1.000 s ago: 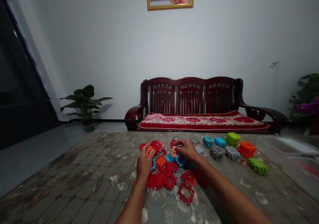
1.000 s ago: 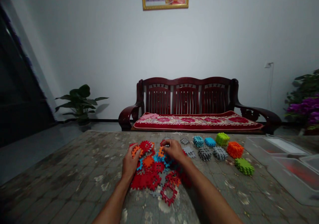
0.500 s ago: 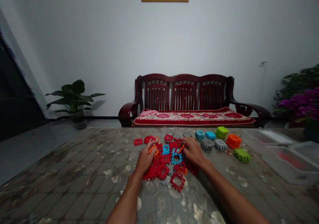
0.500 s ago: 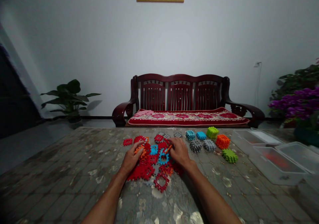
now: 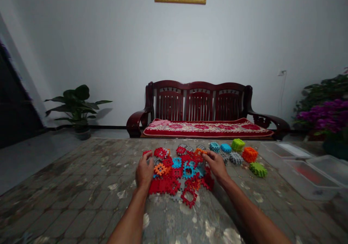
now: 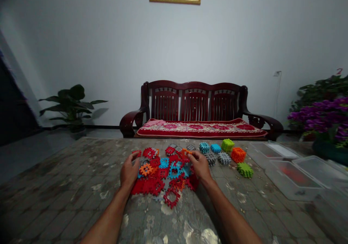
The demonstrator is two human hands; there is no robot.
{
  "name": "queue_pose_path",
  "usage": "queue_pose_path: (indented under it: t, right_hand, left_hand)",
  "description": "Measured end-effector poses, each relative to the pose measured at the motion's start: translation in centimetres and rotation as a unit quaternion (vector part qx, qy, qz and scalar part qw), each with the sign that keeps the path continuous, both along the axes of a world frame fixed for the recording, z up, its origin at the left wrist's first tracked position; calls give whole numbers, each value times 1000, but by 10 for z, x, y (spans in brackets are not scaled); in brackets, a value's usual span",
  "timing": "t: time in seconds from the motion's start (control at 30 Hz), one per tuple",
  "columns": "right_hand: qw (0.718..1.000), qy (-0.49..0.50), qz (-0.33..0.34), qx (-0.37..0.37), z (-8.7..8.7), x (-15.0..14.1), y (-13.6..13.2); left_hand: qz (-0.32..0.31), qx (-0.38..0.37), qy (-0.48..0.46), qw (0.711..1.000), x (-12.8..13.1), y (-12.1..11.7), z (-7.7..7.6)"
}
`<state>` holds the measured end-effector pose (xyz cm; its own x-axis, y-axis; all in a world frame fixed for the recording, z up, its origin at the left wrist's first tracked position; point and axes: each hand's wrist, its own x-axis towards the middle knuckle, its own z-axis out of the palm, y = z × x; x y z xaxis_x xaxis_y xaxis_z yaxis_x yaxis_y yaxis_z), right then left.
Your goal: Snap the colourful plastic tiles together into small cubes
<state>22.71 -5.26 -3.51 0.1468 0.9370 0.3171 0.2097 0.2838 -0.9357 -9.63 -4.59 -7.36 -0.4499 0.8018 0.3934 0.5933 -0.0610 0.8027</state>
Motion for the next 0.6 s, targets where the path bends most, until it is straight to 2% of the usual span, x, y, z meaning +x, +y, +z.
queue_pose_path:
  t: [0.1,0.2,0.27,0.43,0.6]
  right_hand:
    - [987,127,-18,-92,-7,12,-6]
    - [976,171,-28,-133,-21,22,-10]
    - [979,155,-35,-129,-31,26,-9]
    - [996,50,-36,-60,-52,32,-2]
    - [997,19,15,-69,-64,33,-3]
  left_hand:
    - [40,-52,9,998,-6,-2,1]
    - [39,-108,34,993,-10,-1,0]
    - [30,-131,57,989,-11,0,-2]
    - [25,-150,98,984,-11,1,-4]
    - [12,-177,127,976,-9,-1,1]
